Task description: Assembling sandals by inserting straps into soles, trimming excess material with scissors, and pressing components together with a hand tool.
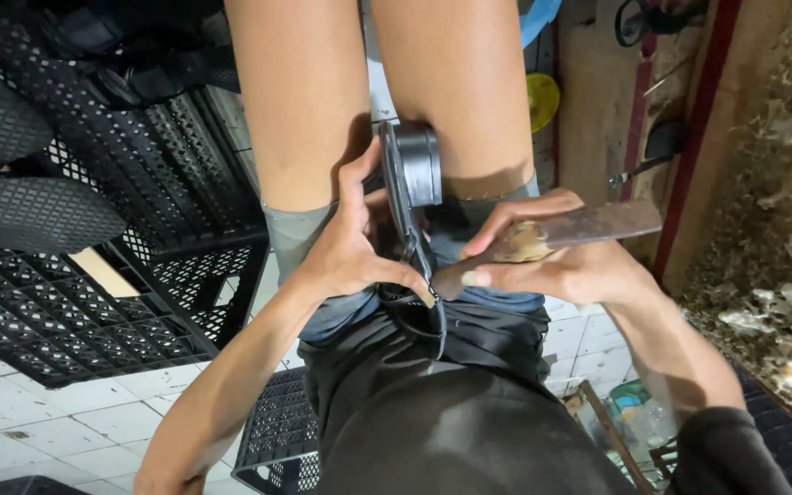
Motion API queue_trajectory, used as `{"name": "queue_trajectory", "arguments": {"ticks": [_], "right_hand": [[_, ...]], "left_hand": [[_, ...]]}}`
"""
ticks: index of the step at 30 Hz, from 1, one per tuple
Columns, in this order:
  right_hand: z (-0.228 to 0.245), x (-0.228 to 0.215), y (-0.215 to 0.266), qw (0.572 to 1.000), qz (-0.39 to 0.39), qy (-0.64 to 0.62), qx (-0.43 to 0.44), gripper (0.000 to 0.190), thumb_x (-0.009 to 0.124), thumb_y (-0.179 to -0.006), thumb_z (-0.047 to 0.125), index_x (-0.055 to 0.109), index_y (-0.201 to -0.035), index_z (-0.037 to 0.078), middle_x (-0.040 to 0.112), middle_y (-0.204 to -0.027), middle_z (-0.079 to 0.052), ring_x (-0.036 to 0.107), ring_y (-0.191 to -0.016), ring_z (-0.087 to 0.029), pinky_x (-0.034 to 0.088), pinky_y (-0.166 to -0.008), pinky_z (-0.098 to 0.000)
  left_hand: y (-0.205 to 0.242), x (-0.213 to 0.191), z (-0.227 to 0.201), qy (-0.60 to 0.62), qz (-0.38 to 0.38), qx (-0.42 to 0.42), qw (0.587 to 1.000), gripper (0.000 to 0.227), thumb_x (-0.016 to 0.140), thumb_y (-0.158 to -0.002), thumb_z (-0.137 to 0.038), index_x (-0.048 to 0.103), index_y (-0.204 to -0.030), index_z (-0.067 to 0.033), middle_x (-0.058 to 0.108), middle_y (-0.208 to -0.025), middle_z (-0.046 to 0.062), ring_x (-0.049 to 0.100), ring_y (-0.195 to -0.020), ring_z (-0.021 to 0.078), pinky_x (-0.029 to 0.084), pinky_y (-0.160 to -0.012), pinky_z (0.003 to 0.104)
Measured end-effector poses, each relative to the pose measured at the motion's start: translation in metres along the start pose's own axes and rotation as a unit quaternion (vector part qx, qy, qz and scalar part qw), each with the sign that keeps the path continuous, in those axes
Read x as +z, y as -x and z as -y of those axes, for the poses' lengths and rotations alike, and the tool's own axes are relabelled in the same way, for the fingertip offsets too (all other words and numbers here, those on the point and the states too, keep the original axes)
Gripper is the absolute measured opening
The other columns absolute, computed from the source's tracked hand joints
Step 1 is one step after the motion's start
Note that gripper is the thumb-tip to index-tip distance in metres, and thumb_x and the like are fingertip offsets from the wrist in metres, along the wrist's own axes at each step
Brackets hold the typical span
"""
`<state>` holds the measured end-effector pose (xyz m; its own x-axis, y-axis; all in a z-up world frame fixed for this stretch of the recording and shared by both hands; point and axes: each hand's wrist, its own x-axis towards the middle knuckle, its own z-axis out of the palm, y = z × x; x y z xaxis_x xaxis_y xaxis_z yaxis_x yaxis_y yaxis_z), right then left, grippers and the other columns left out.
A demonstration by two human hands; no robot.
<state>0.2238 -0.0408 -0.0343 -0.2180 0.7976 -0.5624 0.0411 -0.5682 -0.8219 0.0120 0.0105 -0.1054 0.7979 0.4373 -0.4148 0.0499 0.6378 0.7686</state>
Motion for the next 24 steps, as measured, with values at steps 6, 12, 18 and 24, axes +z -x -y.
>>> {"name": "queue_trajectory", "arguments": {"ticks": [6, 12, 18, 24], "right_hand": [[-0.01, 0.002, 0.014, 0.997, -0.066, -0.021, -0.02, 0.019, 0.068, -0.068, 0.013, 0.061, -0.083, 0.004, 0.067, -0.084, -0.01, 0.056, -0.046, -0.008, 0.047, -0.04, -0.0171], [-0.026, 0.027, 0.034, 0.958, -0.16, -0.234, -0.043, 0.016, 0.064, -0.074, 0.004, 0.058, -0.088, -0.001, 0.063, -0.085, -0.016, 0.043, -0.036, -0.007, 0.037, -0.033, -0.0165], [-0.022, 0.036, 0.036, 0.967, -0.151, -0.203, -0.036, 0.016, 0.065, -0.072, 0.009, 0.06, -0.086, 0.001, 0.064, -0.089, -0.017, 0.044, -0.035, -0.007, 0.041, -0.033, -0.0157], [-0.016, 0.031, 0.031, 0.968, -0.16, -0.191, -0.043, 0.016, 0.065, -0.072, 0.007, 0.06, -0.086, 0.002, 0.065, -0.088, -0.015, 0.044, -0.034, -0.007, 0.04, -0.033, -0.0151]], "left_hand": [[0.001, 0.002, -0.01, 0.005, -0.021, 0.023, 0.999, 0.122, 0.083, -0.052, -0.012, -0.006, -0.135, -0.0178, 0.025, -0.121, 0.015, 0.053, -0.1, 0.024, 0.052, -0.085, 0.035], [0.002, 0.0, -0.025, 0.01, 0.002, 0.047, 0.999, 0.108, 0.08, -0.056, -0.018, 0.002, -0.131, -0.0149, 0.03, -0.119, 0.019, 0.045, -0.112, 0.0302, 0.044, -0.093, 0.041], [-0.009, -0.009, -0.051, -0.089, 0.014, 0.052, 0.995, 0.106, 0.081, -0.054, -0.02, 0.009, -0.13, -0.019, 0.019, -0.137, 0.021, 0.04, -0.123, 0.0341, 0.048, -0.094, 0.044], [-0.018, -0.022, -0.043, -0.072, 0.009, -0.033, 0.997, 0.101, 0.083, -0.045, -0.012, 0.027, -0.13, -0.0171, 0.023, -0.136, 0.008, 0.053, -0.092, 0.0191, 0.057, -0.076, 0.03]]}}
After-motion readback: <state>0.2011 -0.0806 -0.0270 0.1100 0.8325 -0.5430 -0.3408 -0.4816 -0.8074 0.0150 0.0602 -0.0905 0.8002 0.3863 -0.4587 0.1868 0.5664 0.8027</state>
